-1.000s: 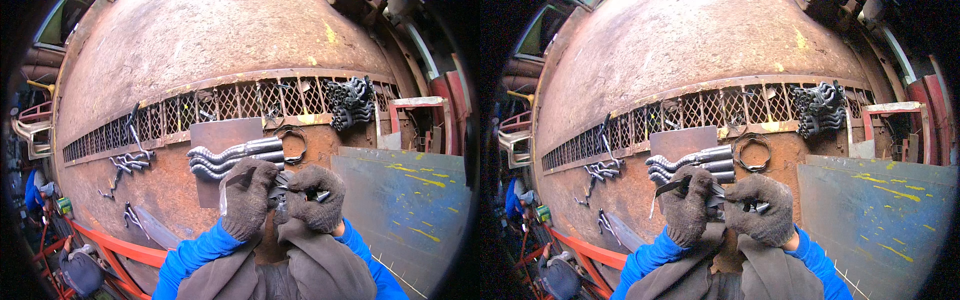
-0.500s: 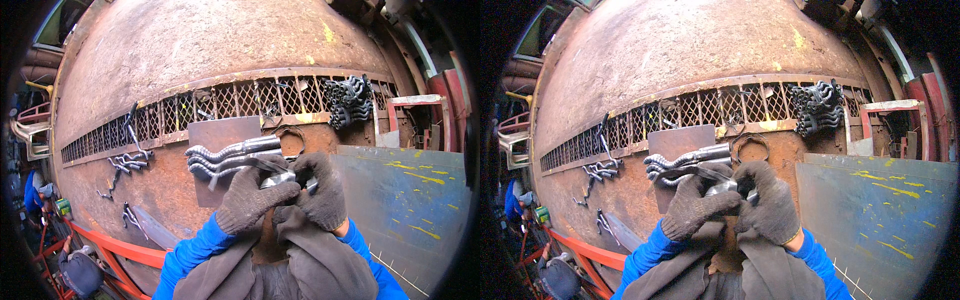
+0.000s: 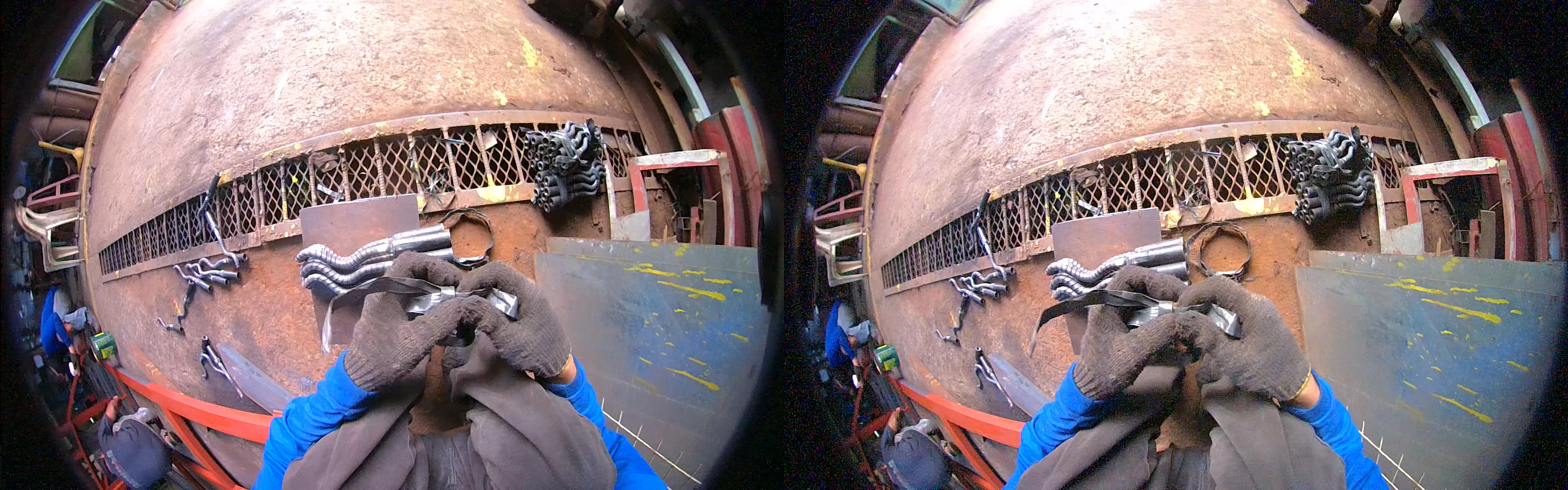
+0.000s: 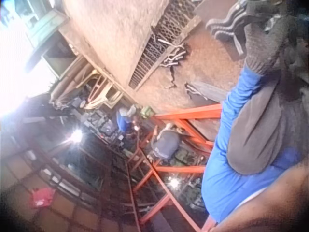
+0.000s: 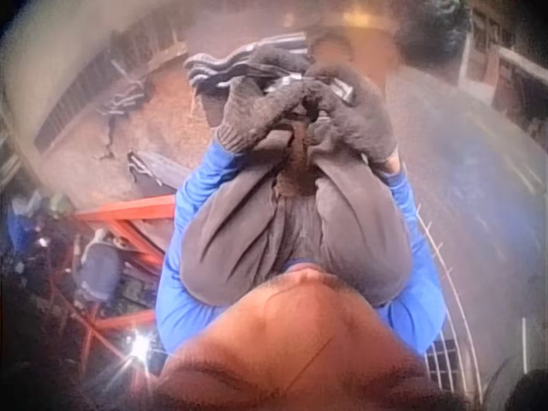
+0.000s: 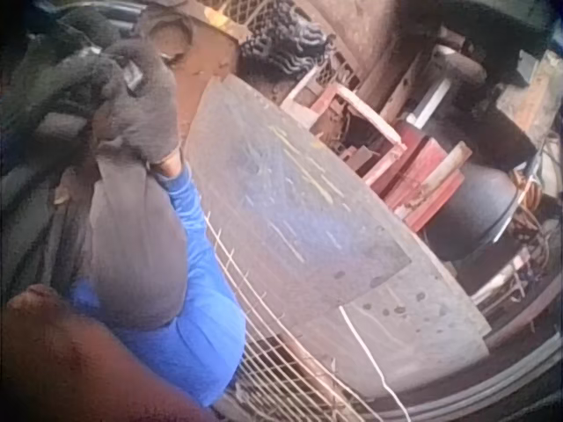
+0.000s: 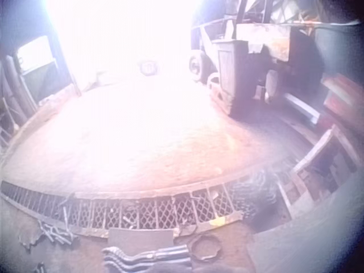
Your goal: The person wraps several curved metal rods with gray tape, securing them together on a metal plate. They use scissors to cut the tape and continue wrapping additional rods, stacking them in a bundle.
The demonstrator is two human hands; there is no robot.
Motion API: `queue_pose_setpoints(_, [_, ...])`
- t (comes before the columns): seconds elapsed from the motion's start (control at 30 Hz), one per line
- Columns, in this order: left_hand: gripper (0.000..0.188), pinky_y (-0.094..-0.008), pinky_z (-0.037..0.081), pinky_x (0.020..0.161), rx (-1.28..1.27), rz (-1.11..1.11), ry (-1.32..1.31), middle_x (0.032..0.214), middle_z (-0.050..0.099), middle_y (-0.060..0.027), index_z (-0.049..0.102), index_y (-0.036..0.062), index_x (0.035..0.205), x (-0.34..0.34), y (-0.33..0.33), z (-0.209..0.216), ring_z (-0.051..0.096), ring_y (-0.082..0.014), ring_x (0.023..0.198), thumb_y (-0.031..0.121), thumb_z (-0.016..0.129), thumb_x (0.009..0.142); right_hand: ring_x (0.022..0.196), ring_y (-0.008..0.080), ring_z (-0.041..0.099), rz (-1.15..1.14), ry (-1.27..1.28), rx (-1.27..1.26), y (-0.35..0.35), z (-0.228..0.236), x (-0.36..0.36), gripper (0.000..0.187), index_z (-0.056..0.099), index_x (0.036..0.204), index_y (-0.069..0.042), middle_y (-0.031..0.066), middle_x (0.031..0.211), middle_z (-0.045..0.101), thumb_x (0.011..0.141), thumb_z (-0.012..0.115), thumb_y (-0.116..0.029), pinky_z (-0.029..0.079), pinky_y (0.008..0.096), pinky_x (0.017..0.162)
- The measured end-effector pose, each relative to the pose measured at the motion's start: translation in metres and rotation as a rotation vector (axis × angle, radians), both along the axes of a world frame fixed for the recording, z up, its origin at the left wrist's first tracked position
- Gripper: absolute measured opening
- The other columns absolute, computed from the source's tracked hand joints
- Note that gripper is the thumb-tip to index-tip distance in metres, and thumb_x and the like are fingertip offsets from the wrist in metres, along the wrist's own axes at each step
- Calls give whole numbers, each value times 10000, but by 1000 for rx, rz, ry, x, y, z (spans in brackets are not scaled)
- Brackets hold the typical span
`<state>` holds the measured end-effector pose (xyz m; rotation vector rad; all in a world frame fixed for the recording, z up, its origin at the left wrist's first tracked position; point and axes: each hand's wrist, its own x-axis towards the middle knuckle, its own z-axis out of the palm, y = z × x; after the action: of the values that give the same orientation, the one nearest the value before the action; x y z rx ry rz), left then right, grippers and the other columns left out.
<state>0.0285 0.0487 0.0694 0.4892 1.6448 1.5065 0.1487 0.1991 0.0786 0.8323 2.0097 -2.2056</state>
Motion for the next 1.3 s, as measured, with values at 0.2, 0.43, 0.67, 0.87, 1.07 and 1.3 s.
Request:
queue_pose_setpoints(0.2, [362,-283,538,824,-63,-127,-54,998,711,-93,637,10,1175,-1,-3,-3,654,-110,908,129,749,852,723,287,627,82,119,442,3,1,-3,213,663,917,-15,133,791,626,913,687,-226,499,379,673])
queue_pose_setpoints(0.43, [288,-280,556,736,-95,-146,7,980,702,-94,636,-2,1145,-4,-3,1,668,-115,849,185,679,931,673,116,581,-291,70,255,-4,-5,6,177,619,968,-15,27,779,603,962,650,-189,481,278,599])
queue_pose_setpoints(0.67, [247,-244,545,698,-37,-20,-231,979,692,-65,629,-9,1187,-4,2,8,642,-90,808,92,640,962,889,167,606,-426,38,258,0,-4,-2,428,569,1169,-12,79,991,608,927,712,-335,520,330,776])
queue_pose_setpoints(0.87, [294,-247,551,715,-113,62,-262,964,705,-66,616,0,1238,-9,4,12,655,-95,824,111,645,968,1041,276,579,-492,511,1109,19,-16,6,680,517,1272,-29,166,1184,552,820,789,-459,473,440,936])
queue_pose_setpoints(1.07, [382,-296,571,801,-32,136,-332,1025,704,-113,559,-13,1304,-5,4,6,687,-156,918,148,647,969,709,254,649,-40,230,665,3,12,-7,392,676,848,-47,76,774,655,645,923,-275,520,401,654])
queue_pose_setpoints(1.3, [410,-311,566,858,29,242,-465,1106,681,-136,524,-26,1314,-4,14,25,680,-198,1002,124,657,956,800,305,656,78,358,867,3,25,-8,410,727,983,-65,139,904,690,630,892,-189,540,415,708])
